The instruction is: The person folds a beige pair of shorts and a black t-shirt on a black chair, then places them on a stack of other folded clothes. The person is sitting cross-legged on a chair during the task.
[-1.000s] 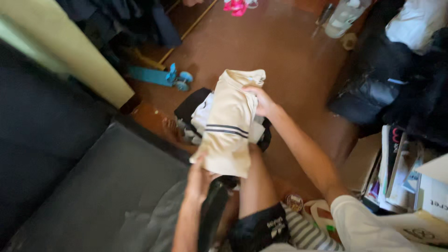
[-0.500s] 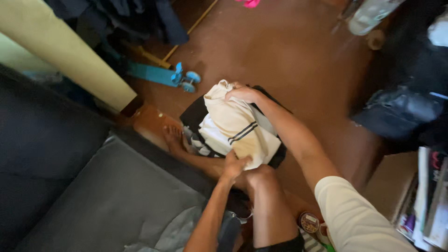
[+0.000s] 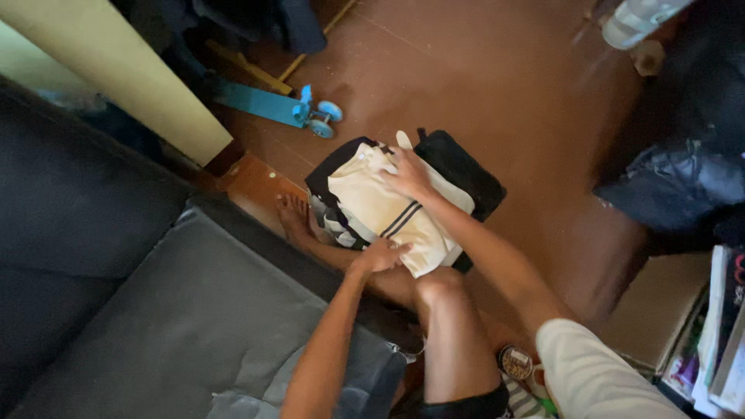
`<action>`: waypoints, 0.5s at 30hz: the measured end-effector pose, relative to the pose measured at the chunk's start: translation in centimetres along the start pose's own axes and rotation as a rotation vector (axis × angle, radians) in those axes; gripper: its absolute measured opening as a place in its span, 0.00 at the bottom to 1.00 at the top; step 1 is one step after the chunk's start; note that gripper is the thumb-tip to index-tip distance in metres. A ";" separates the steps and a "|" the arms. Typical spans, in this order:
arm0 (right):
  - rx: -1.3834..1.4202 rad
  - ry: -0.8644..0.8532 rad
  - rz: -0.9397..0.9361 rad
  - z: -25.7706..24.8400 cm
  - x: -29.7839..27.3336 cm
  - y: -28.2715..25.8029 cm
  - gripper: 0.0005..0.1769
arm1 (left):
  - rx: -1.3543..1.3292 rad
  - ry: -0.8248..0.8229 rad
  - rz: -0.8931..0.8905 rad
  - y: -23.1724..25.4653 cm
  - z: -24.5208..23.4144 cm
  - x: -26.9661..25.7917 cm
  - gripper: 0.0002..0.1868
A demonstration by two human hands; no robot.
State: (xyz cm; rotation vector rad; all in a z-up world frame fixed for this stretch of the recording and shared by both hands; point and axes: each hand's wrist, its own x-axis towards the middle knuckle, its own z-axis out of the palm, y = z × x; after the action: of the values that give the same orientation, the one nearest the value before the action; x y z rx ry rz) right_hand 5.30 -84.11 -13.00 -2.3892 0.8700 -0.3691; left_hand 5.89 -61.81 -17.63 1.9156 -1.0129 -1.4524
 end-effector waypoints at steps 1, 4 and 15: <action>-0.108 -0.049 0.019 -1.3 -1.8 1.1 0.44 | -0.098 0.039 0.002 0.5 -0.1 0.2 0.34; -0.236 -0.468 0.363 -5.3 -6.6 5.0 0.49 | -0.468 0.080 -0.006 2.3 1.5 -0.9 0.25; 0.499 -0.443 0.402 -11.9 -10.9 7.1 0.46 | -0.493 -0.141 -0.006 7.0 2.4 -3.1 0.20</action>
State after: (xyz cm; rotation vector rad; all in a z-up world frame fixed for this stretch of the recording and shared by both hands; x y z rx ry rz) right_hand -11.56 -86.32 -8.38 -1.6925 0.8924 0.0972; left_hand 1.41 -63.29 -11.10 1.4792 -0.6267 -1.6726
